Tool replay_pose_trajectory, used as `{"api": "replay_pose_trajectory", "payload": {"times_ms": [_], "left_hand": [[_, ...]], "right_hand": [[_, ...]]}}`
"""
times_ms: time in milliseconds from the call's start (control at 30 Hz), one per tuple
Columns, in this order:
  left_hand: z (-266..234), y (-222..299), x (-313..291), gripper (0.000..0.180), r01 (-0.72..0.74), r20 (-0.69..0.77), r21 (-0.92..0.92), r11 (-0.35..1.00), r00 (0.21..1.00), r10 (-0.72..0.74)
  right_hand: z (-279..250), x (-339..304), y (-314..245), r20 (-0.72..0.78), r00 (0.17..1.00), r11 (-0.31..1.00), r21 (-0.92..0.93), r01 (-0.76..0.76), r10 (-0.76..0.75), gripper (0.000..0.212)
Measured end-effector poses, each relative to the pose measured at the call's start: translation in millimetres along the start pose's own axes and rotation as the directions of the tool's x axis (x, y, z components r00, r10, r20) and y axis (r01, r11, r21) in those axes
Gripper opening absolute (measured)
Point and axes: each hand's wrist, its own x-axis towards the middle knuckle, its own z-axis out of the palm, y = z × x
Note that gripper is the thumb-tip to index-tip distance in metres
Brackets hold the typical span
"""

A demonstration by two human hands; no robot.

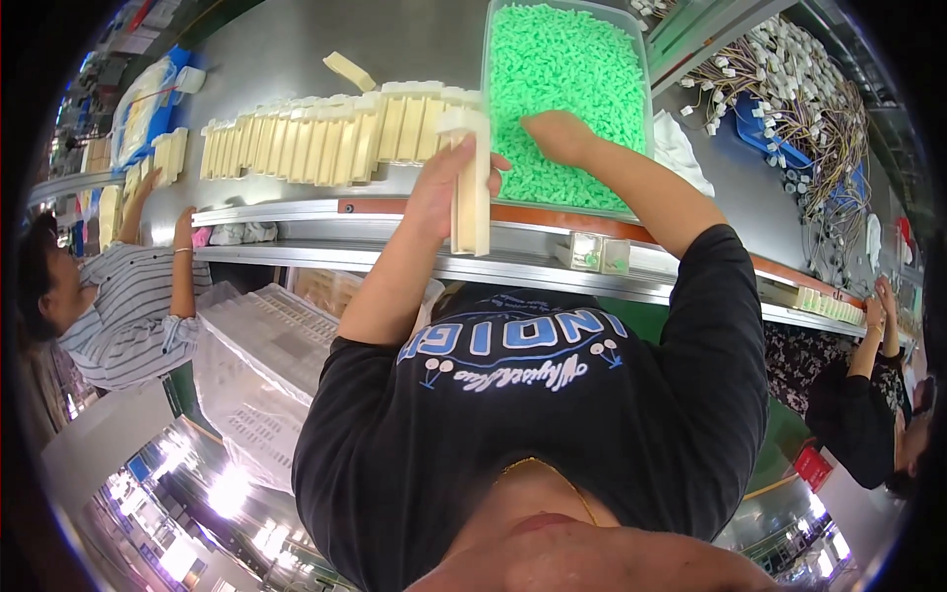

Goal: The person assembles green plastic pieces into cream-colored plastic housings by hand, taking the pieces from a plastic bin and inserting them into the housings on an assembly line.

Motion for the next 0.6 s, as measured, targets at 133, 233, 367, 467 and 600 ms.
{"api": "replay_pose_trajectory", "payload": {"times_ms": [133,233,367,467,600], "left_hand": [[7,0,-5,0.030,0.246,-0.009,0.019,0.969,0.969,-0.245],[8,-7,-4,0.031,0.256,-0.066,-0.118,0.959,0.962,-0.265],[10,-9,-3,0.028,0.263,0.004,-0.233,0.936,0.963,-0.269],[15,-15,-7,0.026,0.188,0.053,-0.156,0.970,0.982,-0.182],[27,-18,-15,0.021,0.057,0.193,0.126,0.990,0.978,-0.081]], "right_hand": [[-5,-2,-4,0.003,1.000,1.000,-0.005,-0.008,0.008,0.021],[-9,-2,-2,0.014,1.000,1.000,0.011,0.006,-0.006,0.019],[-21,0,10,-0.093,0.992,0.982,0.178,-0.067,0.084,0.010],[-71,-19,-4,-0.108,0.974,0.828,0.551,-0.110,0.201,0.006],[-132,-63,-37,-0.126,0.981,0.527,0.850,0.030,0.147,0.003]]}}
